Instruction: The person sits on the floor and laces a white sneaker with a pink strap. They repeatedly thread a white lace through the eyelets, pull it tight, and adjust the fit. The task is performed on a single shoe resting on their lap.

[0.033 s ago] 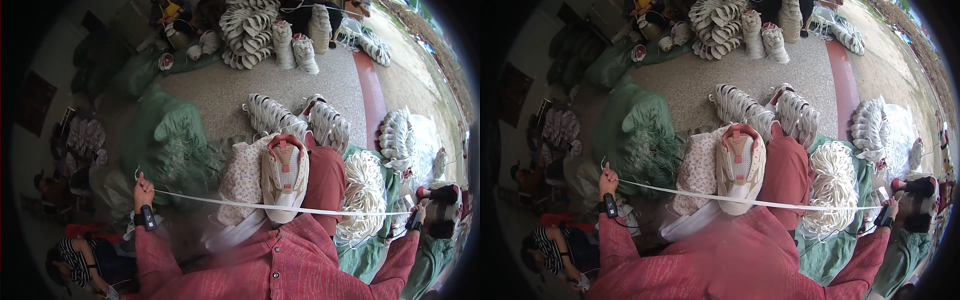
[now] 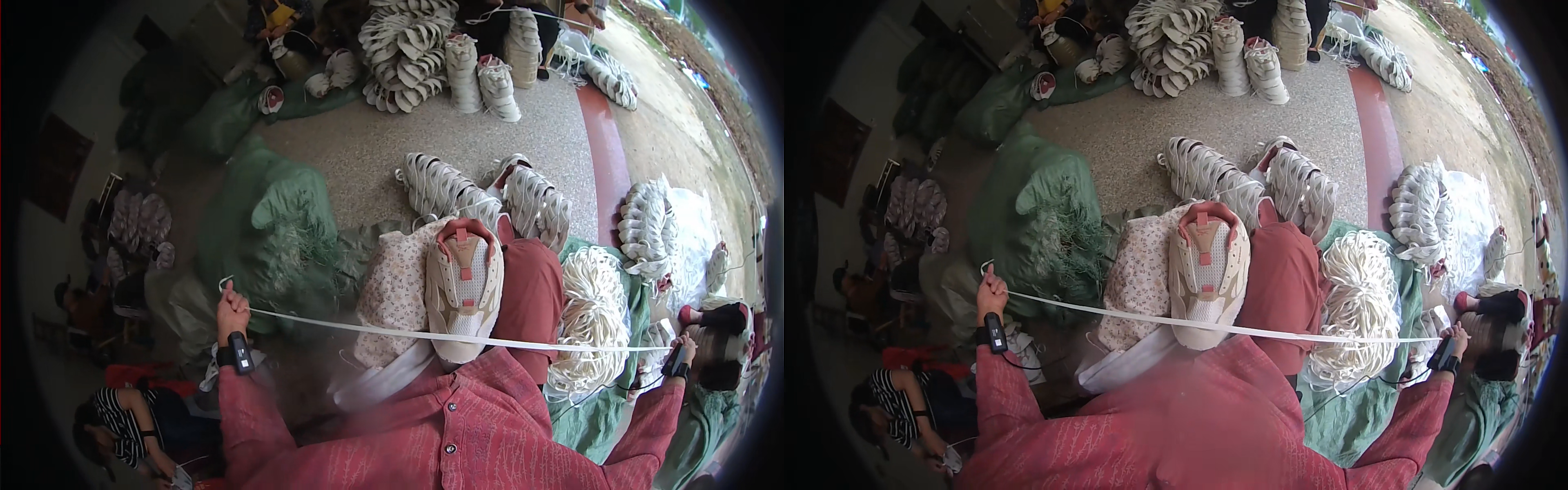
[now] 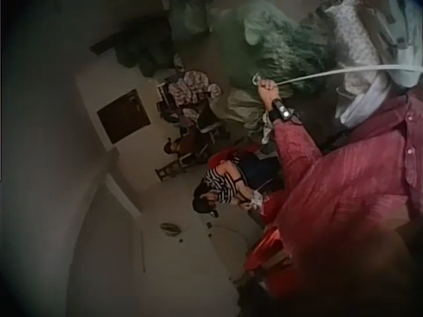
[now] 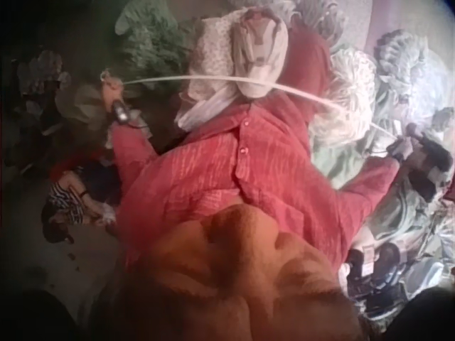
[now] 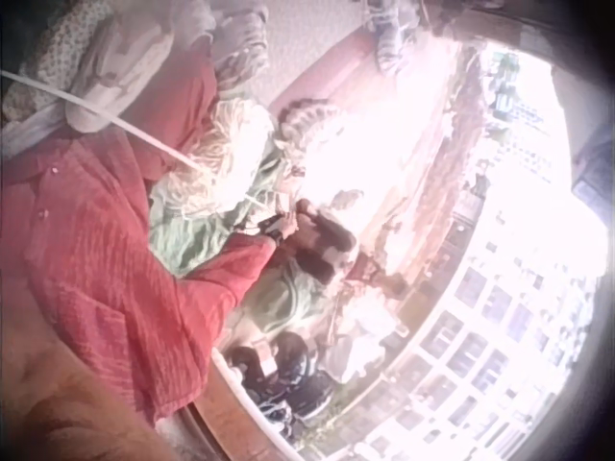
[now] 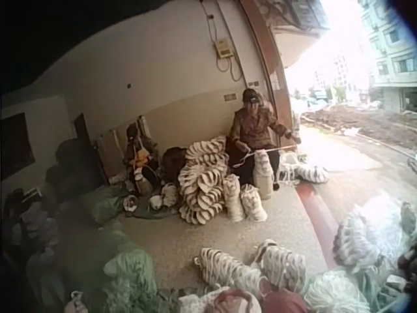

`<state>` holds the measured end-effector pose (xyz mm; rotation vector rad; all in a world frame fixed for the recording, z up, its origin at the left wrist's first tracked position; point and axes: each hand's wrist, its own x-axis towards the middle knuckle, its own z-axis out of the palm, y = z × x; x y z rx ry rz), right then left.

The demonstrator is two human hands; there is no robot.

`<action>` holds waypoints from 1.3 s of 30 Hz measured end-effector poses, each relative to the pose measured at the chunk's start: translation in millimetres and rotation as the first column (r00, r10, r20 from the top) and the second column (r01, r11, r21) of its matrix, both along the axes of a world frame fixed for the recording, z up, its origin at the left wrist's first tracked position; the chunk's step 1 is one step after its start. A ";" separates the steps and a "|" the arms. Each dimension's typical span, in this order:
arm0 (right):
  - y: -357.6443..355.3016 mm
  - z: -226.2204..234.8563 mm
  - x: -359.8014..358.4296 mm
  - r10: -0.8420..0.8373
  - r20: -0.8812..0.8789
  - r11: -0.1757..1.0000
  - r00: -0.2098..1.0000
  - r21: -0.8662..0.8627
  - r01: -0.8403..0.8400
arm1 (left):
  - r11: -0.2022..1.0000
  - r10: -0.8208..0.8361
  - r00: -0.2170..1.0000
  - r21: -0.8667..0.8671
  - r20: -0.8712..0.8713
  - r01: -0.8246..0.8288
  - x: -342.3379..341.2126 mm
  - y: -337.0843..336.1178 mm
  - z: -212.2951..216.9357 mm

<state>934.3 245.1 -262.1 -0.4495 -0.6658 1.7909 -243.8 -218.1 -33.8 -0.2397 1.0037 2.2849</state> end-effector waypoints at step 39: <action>-180.8 254.1 -624.5 -0.304 0.903 0.693 0.304 0.429 -0.580 | 0.312 -0.752 -0.276 -0.692 -0.599 0.651 320.8 235.2 22.0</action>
